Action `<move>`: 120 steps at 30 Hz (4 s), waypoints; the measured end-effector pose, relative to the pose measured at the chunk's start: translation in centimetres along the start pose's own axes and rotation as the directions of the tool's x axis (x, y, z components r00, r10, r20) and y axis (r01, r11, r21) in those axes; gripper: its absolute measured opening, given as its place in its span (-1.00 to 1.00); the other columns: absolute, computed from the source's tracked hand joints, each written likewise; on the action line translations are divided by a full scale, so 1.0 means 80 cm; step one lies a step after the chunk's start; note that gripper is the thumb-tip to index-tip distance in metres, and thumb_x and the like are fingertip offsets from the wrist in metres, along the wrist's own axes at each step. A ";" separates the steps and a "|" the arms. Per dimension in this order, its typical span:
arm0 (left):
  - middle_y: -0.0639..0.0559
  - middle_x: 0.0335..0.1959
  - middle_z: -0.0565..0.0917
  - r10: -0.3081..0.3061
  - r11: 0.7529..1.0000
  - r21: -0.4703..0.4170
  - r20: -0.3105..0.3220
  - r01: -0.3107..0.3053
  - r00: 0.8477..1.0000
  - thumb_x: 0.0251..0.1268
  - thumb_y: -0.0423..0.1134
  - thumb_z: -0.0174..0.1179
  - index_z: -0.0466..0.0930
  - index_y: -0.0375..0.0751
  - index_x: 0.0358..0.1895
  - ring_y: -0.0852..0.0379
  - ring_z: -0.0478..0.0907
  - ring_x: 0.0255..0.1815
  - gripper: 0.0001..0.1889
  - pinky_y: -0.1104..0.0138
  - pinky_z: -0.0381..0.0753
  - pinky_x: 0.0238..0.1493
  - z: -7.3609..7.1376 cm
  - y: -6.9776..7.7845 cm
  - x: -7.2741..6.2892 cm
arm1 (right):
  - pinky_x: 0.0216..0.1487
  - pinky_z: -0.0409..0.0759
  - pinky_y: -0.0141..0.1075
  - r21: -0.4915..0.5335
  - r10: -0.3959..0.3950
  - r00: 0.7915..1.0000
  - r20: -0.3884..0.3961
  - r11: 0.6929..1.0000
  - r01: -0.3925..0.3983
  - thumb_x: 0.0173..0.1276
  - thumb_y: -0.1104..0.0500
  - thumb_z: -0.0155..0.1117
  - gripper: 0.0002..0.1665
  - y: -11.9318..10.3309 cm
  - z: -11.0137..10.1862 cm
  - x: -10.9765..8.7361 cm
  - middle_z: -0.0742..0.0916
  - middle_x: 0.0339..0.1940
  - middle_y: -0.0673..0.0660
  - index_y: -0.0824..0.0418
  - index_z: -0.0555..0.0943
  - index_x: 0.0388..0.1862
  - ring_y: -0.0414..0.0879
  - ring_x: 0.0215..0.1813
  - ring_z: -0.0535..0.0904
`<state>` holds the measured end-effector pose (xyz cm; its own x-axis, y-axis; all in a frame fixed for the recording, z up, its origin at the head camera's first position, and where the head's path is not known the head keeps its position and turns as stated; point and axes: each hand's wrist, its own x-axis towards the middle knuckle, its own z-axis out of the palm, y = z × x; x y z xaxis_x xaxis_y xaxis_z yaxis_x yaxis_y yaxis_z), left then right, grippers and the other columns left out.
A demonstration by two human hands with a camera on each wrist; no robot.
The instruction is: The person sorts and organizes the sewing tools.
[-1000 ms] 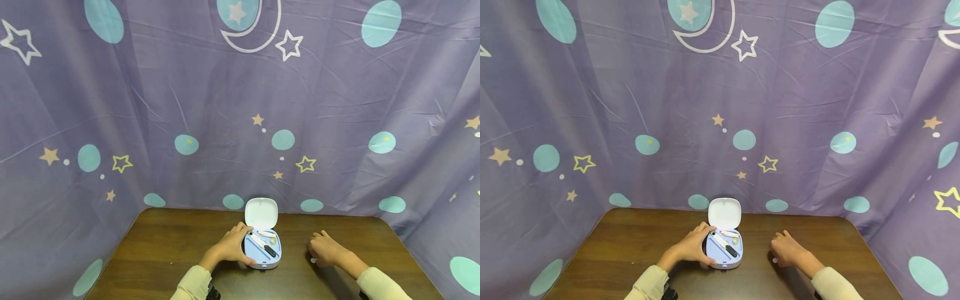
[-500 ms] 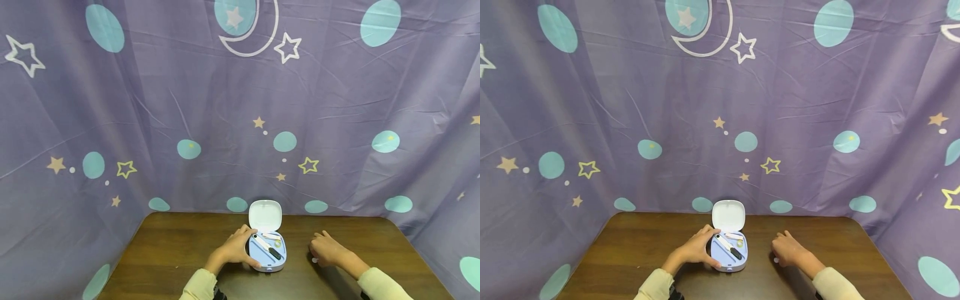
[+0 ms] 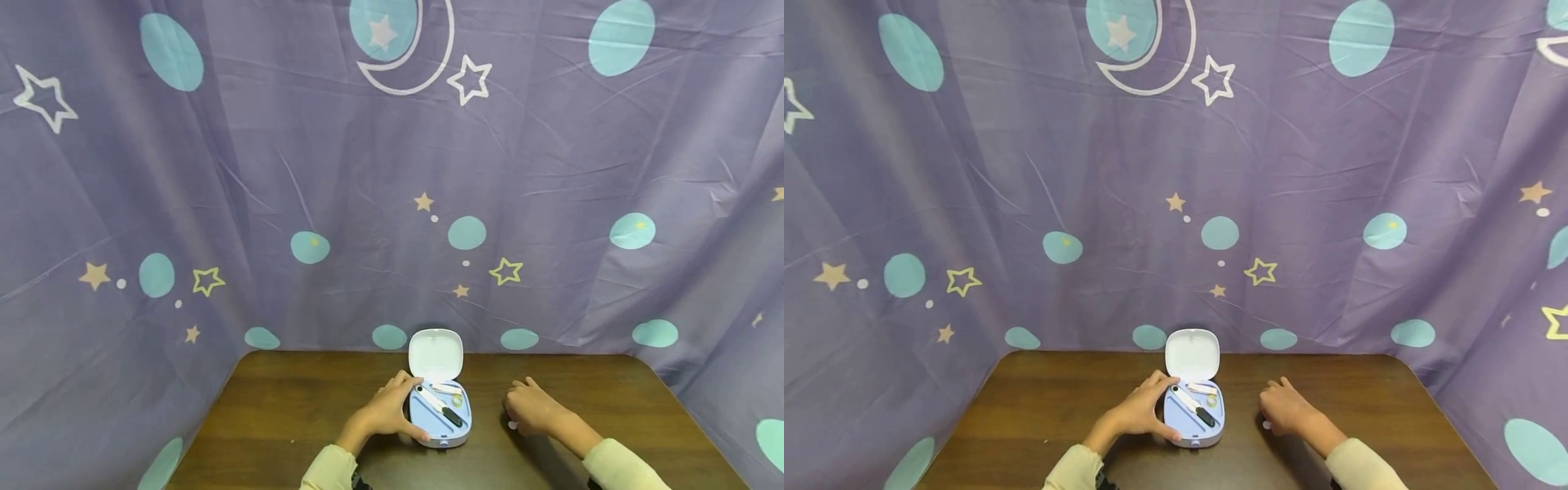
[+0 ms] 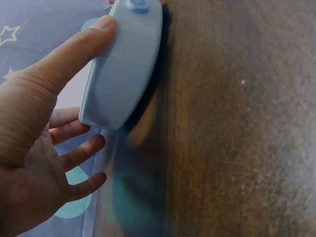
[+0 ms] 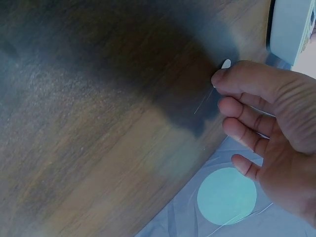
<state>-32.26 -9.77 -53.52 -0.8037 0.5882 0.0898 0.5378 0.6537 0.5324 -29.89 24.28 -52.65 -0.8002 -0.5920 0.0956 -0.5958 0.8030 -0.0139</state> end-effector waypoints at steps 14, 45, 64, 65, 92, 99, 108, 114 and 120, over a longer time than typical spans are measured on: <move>0.07 0.12 0.44 0.002 1.000 0.001 -0.019 -0.002 1.000 -0.21 0.24 0.62 0.32 -0.14 0.50 0.10 0.41 0.17 0.13 0.17 0.42 0.12 -0.002 0.005 0.003 | 0.08 0.45 0.31 0.024 -0.014 1.000 -0.022 1.000 0.015 -0.22 0.35 0.53 -0.55 0.012 -0.005 -0.003 0.41 -0.58 -0.21 0.00 0.39 -0.72 -0.12 -0.27 0.47; 0.12 0.15 0.42 -0.003 1.000 -0.009 0.002 0.003 1.000 -0.19 0.25 0.60 0.31 -0.09 0.51 0.10 0.41 0.18 0.12 0.16 0.40 0.16 0.005 -0.005 -0.002 | -0.19 0.16 -0.30 0.194 0.038 0.973 -0.226 0.981 0.006 -0.18 0.21 0.50 -0.66 -0.002 -0.012 0.014 0.43 -0.51 -0.23 -0.08 0.47 -0.60 -0.33 -0.32 0.24; 0.02 0.15 0.42 0.006 1.000 -0.015 0.005 -0.006 1.000 -0.17 0.20 0.61 0.28 -0.19 0.52 0.05 0.39 0.20 0.14 0.09 0.42 0.16 0.001 0.002 0.002 | -0.15 0.17 -0.27 0.237 0.044 0.943 -0.329 0.971 0.037 -0.09 0.19 0.51 -0.73 -0.033 -0.057 0.060 0.49 -0.49 -0.21 -0.04 0.54 -0.53 -0.30 -0.31 0.30; 0.02 0.16 0.42 0.004 1.000 -0.012 0.006 -0.004 1.000 -0.17 0.21 0.61 0.28 -0.19 0.52 0.04 0.39 0.20 0.14 0.09 0.42 0.16 0.001 0.002 0.002 | -0.15 0.17 -0.27 0.241 0.042 0.944 -0.328 0.970 0.041 -0.09 0.19 0.51 -0.73 -0.036 -0.058 0.063 0.49 -0.49 -0.20 -0.03 0.54 -0.53 -0.30 -0.31 0.29; 0.03 0.20 0.40 -0.009 1.000 -0.024 0.029 0.010 1.000 -0.12 0.29 0.55 0.25 -0.18 0.54 0.07 0.36 0.22 0.15 0.04 0.42 0.20 0.002 -0.001 0.003 | -0.04 0.23 -0.23 0.201 -0.082 0.965 -0.249 0.970 0.134 0.00 0.16 0.48 -0.82 -0.096 -0.058 0.108 0.59 -0.48 -0.03 0.01 0.59 -0.50 -0.29 -0.31 0.27; 0.02 0.21 0.39 -0.006 1.000 -0.027 0.037 0.007 0.999 -0.10 0.30 0.54 0.21 -0.20 0.56 0.06 0.34 0.23 0.17 -0.01 0.41 0.22 0.000 -0.002 0.004 | -0.03 0.28 -0.21 0.144 -0.144 0.964 -0.222 0.973 0.179 -0.03 0.16 0.50 -0.79 -0.103 -0.051 0.115 0.57 -0.49 -0.09 -0.03 0.58 -0.54 -0.28 -0.31 0.30; 0.00 0.22 0.40 0.000 1.000 -0.010 0.041 0.001 0.999 -0.12 0.30 0.54 0.22 -0.18 0.55 0.04 0.35 0.24 0.17 -0.08 0.41 0.23 -0.004 -0.002 0.005 | -0.04 0.31 -0.22 0.058 -0.228 0.949 -0.216 0.968 0.246 -0.08 0.14 0.52 -0.80 -0.108 -0.050 0.122 0.57 -0.48 -0.12 0.00 0.61 -0.54 -0.28 -0.31 0.34; 0.10 0.14 0.40 0.005 0.999 0.044 0.041 -0.006 0.999 -0.15 0.35 0.53 0.24 -0.12 0.55 0.13 0.37 0.15 0.17 0.09 0.43 0.16 -0.003 -0.003 0.008 | -0.07 0.31 -0.26 0.004 -0.258 0.949 -0.179 0.965 0.263 -0.11 0.11 0.53 -0.82 -0.116 -0.042 0.124 0.58 -0.47 -0.16 -0.02 0.65 -0.54 -0.26 -0.30 0.37; 0.14 0.09 0.38 0.007 0.999 0.034 0.058 -0.009 0.998 -0.13 0.33 0.53 0.24 -0.06 0.55 0.18 0.34 0.11 0.14 0.14 0.42 0.13 -0.002 -0.002 0.007 | -0.05 0.30 -0.26 0.001 -0.252 0.961 -0.111 0.967 0.254 -0.09 0.11 0.53 -0.80 -0.124 -0.031 0.125 0.61 -0.46 -0.18 -0.03 0.62 -0.57 -0.25 -0.27 0.38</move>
<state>-32.84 -9.59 -53.40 -0.7838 0.6194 0.0452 0.5537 0.6641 0.5023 -31.81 10.59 -49.09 -0.6117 -0.7639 0.2059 -0.7793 0.6266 0.0096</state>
